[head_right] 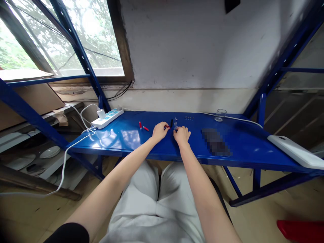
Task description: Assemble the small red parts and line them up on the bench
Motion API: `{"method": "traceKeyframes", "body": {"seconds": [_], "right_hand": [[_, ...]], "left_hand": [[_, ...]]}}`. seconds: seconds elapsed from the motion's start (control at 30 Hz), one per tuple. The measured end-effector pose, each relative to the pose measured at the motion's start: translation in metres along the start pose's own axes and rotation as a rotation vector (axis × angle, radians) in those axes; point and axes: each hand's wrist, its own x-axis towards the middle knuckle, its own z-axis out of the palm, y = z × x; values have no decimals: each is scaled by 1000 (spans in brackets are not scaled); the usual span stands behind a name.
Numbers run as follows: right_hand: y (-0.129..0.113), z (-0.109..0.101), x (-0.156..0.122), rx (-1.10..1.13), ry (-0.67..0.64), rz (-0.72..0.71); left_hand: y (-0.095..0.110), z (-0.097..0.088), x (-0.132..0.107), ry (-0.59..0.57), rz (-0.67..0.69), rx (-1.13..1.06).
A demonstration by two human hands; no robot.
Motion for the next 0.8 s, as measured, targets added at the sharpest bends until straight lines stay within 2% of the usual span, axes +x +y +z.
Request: {"method": "traceKeyframes", "body": {"seconds": [0.17,0.3,0.6,0.8], "right_hand": [[-3,4,4,38,24,37],[-5,8,7,53,32,56],[-7,8,16,25,4,42],[-12,2,6,-117,60,-112]], "left_hand": [[-13,-11,-10,136,-121,-242],[-15,-15,-17,235,-227,-433],[-11,-21,-23,227,-169,-473],[-13,-22,-22,241,-187,-475]]}}
